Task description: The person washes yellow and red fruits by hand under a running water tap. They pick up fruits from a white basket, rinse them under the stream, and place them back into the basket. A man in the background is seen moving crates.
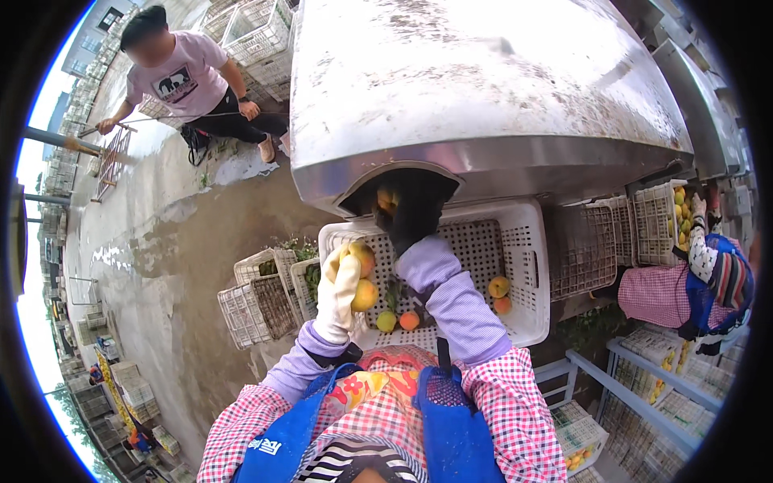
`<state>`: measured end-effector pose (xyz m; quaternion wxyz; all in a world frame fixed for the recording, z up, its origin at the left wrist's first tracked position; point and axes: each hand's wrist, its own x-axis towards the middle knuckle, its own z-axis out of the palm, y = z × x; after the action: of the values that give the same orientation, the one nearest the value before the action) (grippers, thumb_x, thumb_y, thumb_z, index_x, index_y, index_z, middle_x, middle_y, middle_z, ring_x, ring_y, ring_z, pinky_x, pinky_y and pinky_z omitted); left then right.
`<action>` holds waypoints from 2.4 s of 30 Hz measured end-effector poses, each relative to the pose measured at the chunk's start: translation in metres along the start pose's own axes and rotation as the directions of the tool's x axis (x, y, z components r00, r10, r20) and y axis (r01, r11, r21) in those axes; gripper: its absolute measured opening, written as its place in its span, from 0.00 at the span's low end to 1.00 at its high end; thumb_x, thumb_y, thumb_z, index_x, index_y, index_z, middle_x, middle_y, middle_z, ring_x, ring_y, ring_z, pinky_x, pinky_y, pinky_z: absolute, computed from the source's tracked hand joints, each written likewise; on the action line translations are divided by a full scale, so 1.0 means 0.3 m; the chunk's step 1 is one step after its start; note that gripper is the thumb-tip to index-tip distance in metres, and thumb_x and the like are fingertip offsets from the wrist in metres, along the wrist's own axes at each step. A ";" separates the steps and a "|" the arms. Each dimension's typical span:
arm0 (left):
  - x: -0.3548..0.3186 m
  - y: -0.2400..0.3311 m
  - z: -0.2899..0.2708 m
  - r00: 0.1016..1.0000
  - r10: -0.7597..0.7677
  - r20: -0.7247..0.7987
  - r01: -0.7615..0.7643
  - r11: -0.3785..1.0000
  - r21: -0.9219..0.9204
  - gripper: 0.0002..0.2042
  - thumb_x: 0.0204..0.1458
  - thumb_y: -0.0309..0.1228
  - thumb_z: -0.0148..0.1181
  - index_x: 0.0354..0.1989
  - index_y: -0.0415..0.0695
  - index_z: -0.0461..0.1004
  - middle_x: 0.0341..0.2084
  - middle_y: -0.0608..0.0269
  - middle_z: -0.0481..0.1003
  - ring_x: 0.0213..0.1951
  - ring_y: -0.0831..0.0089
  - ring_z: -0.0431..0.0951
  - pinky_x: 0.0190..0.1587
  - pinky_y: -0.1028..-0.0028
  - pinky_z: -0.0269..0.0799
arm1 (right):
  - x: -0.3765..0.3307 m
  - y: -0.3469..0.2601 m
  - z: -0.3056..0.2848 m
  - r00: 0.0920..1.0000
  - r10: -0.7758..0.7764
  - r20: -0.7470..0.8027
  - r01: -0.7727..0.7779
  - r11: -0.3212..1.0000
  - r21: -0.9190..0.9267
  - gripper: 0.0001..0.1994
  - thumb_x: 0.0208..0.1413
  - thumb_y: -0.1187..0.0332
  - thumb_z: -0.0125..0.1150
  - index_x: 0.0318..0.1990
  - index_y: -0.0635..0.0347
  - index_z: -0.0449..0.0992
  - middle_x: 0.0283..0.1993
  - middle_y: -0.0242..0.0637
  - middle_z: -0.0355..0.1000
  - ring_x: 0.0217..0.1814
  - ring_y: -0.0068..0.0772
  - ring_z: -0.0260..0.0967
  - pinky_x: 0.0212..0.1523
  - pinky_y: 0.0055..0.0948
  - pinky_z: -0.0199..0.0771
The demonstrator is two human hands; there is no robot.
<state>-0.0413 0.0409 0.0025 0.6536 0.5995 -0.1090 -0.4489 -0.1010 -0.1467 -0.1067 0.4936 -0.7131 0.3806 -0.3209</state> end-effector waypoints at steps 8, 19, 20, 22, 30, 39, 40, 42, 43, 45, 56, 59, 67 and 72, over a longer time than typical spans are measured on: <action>0.018 0.062 -0.045 0.990 -0.005 0.141 0.029 0.986 -0.165 0.25 0.65 0.48 0.55 0.65 0.48 0.64 0.47 0.66 0.71 0.39 0.76 0.75 0.40 0.72 0.77 | -0.006 -0.178 -0.159 0.945 0.158 0.288 -0.093 0.970 -0.227 0.30 0.43 0.57 0.75 0.55 0.57 0.73 0.51 0.48 0.72 0.49 0.52 0.71 0.46 0.48 0.70; 0.017 0.034 0.023 0.940 0.114 0.323 -0.138 0.989 0.053 0.28 0.73 0.44 0.36 0.72 0.35 0.56 0.65 0.53 0.66 0.66 0.68 0.66 0.68 0.68 0.61 | -0.280 -0.356 -0.196 0.950 -0.276 0.143 0.297 0.943 -0.153 0.43 0.40 0.52 0.77 0.65 0.59 0.68 0.65 0.51 0.65 0.65 0.55 0.63 0.66 0.50 0.63; 0.015 0.037 0.033 0.928 0.162 0.336 -0.207 0.973 0.105 0.28 0.73 0.44 0.36 0.72 0.35 0.56 0.65 0.54 0.66 0.66 0.67 0.66 0.68 0.68 0.61 | -0.277 -0.346 -0.192 0.952 -0.291 0.099 0.303 0.942 -0.146 0.43 0.40 0.53 0.77 0.65 0.59 0.68 0.65 0.50 0.66 0.65 0.55 0.63 0.66 0.51 0.62; 0.014 0.027 0.065 0.924 0.228 0.308 -0.261 0.963 0.071 0.26 0.73 0.43 0.37 0.71 0.37 0.59 0.62 0.55 0.69 0.59 0.69 0.73 0.62 0.70 0.68 | -0.257 -0.329 -0.192 0.949 -0.314 0.041 0.316 0.929 -0.195 0.41 0.40 0.54 0.77 0.64 0.59 0.68 0.63 0.49 0.66 0.64 0.55 0.63 0.65 0.51 0.63; 0.036 0.075 0.066 0.998 -0.004 0.064 0.010 0.995 -0.096 0.18 0.68 0.47 0.51 0.57 0.49 0.66 0.52 0.55 0.74 0.49 0.63 0.80 0.40 0.66 0.81 | -0.066 -0.238 -0.097 1.000 -0.013 0.008 0.015 0.844 -0.536 0.34 0.44 0.57 0.75 0.60 0.59 0.72 0.59 0.51 0.69 0.58 0.55 0.68 0.59 0.47 0.69; 0.079 0.042 0.030 0.991 -0.075 0.112 0.122 0.855 -0.504 0.14 0.66 0.46 0.56 0.54 0.56 0.65 0.56 0.63 0.71 0.52 0.62 0.76 0.46 0.58 0.80 | -0.006 -0.213 -0.160 0.949 0.125 0.289 -0.027 0.948 -0.318 0.38 0.46 0.47 0.73 0.61 0.61 0.71 0.63 0.49 0.68 0.63 0.56 0.66 0.62 0.51 0.64; 0.084 0.038 0.028 0.992 -0.056 0.112 0.107 0.846 -0.523 0.13 0.66 0.45 0.55 0.53 0.56 0.65 0.56 0.64 0.70 0.53 0.61 0.76 0.46 0.57 0.80 | -0.016 -0.237 -0.157 0.959 0.078 0.273 0.004 0.957 -0.289 0.38 0.46 0.46 0.72 0.61 0.62 0.71 0.63 0.49 0.68 0.63 0.56 0.66 0.63 0.51 0.64; 0.088 0.038 0.016 0.991 -0.060 0.120 0.116 0.829 -0.547 0.11 0.67 0.44 0.54 0.52 0.56 0.64 0.57 0.64 0.70 0.55 0.60 0.75 0.49 0.55 0.79 | -0.076 -0.302 -0.142 0.971 -0.169 0.168 0.209 0.943 -0.259 0.39 0.46 0.44 0.72 0.61 0.62 0.71 0.64 0.49 0.68 0.64 0.56 0.65 0.64 0.52 0.63; 0.090 0.035 0.019 0.985 -0.071 0.160 0.148 0.824 -0.547 0.18 0.66 0.46 0.55 0.57 0.53 0.63 0.59 0.61 0.69 0.57 0.62 0.74 0.51 0.57 0.78 | -0.133 -0.328 -0.148 0.947 -0.291 0.136 0.318 0.910 -0.265 0.40 0.47 0.43 0.71 0.61 0.63 0.71 0.64 0.48 0.68 0.65 0.56 0.65 0.64 0.52 0.63; 0.093 0.031 0.032 0.963 -0.100 0.251 0.225 0.813 -0.537 0.31 0.65 0.51 0.56 0.69 0.45 0.61 0.62 0.55 0.69 0.59 0.65 0.74 0.56 0.60 0.76 | -0.241 -0.366 -0.169 0.870 -0.447 0.209 0.493 0.771 -0.402 0.42 0.45 0.41 0.71 0.61 0.63 0.71 0.68 0.47 0.64 0.72 0.59 0.56 0.69 0.55 0.56; 0.109 -0.116 -0.031 0.962 -0.264 0.076 0.274 0.904 -0.328 0.37 0.64 0.59 0.49 0.72 0.42 0.59 0.67 0.52 0.66 0.60 0.63 0.71 0.61 0.60 0.67 | -0.124 -0.130 -0.069 0.908 -0.415 -0.059 0.297 0.735 -0.609 0.34 0.43 0.57 0.75 0.58 0.61 0.71 0.67 0.49 0.64 0.73 0.64 0.54 0.68 0.59 0.58; 0.112 -0.224 -0.128 0.941 -0.337 -0.014 0.316 0.894 -0.318 0.38 0.64 0.60 0.48 0.73 0.43 0.56 0.69 0.53 0.62 0.63 0.61 0.68 0.64 0.59 0.65 | -0.040 -0.212 -0.019 0.983 -0.181 -0.038 0.130 0.822 -0.554 0.31 0.45 0.63 0.73 0.59 0.60 0.72 0.66 0.51 0.65 0.69 0.60 0.61 0.66 0.52 0.65; 0.206 -0.659 -0.328 0.828 -0.560 -0.017 0.546 0.799 0.251 0.34 0.60 0.54 0.55 0.71 0.49 0.60 0.68 0.48 0.63 0.67 0.54 0.65 0.66 0.51 0.62 | 0.017 -0.216 -0.105 0.990 -0.101 0.095 0.128 0.929 -0.346 0.26 0.48 0.58 0.72 0.54 0.57 0.76 0.57 0.48 0.73 0.61 0.55 0.69 0.61 0.48 0.69; 0.100 -0.733 -0.204 0.788 -0.573 0.226 -0.246 0.043 0.968 0.39 0.55 0.47 0.58 0.76 0.57 0.51 0.73 0.47 0.53 0.71 0.47 0.58 0.68 0.46 0.60 | -0.138 -0.018 -0.400 0.979 0.035 0.200 0.057 0.897 -0.438 0.24 0.52 0.55 0.69 0.53 0.56 0.78 0.52 0.47 0.77 0.56 0.52 0.74 0.57 0.45 0.72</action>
<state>-0.0827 0.0882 -0.2191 -0.0674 0.7167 -0.4990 -0.4825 -0.2207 -0.1650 -0.0681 0.3536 -0.8375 0.3868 -0.1547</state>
